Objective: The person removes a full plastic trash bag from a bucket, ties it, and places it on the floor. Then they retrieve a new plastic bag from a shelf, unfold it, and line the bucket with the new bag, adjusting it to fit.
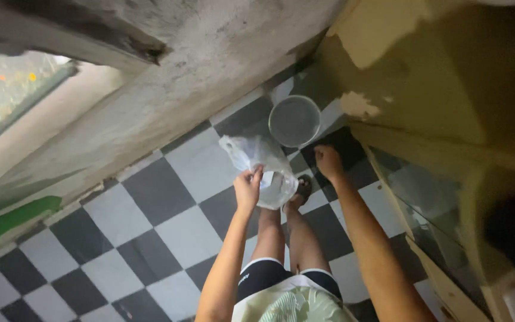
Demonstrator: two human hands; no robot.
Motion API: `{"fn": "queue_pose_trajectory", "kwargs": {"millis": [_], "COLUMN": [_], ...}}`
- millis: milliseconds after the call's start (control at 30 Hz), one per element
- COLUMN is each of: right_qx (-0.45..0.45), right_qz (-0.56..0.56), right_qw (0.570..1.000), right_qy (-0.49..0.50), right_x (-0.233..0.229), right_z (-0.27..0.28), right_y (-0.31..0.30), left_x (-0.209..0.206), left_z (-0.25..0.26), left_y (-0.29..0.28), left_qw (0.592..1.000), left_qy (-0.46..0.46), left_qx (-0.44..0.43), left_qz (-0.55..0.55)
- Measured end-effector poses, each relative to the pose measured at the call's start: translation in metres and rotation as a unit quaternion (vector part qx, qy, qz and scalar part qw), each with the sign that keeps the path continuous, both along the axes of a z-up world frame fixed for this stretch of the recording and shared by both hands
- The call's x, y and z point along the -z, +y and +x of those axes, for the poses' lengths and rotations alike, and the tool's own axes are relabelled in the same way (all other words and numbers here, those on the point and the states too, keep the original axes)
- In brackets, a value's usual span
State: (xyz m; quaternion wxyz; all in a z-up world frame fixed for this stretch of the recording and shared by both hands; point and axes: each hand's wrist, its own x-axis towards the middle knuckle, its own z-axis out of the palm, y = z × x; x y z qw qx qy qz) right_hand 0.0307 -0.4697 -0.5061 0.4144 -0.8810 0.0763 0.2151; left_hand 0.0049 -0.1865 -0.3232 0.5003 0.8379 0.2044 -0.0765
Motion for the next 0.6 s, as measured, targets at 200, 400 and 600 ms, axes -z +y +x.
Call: {"fn": "queue_pose_trajectory", "kwargs": {"millis": [200,400,600], "right_qx": [-0.074,-0.061,-0.045], "right_qz": [-0.09,-0.001,0.102], "right_qw": [0.986,0.994,0.991], "right_qy": [-0.121,-0.094,-0.08], "right_x": [0.142,0.235,0.401], "right_z": [0.064,0.189,0.26], "right_y": [0.004,0.02,-0.001], "left_x": [0.083,0.184,0.297], "left_z": [0.043,0.083,0.113], "left_y": [0.009,0.039,0.061], "left_qw": [0.992,0.997,0.994], "left_qy": [0.094,0.019,0.015], "left_qx": [-0.017,-0.025,0.008], "left_qz": [0.086,0.075,0.105]}}
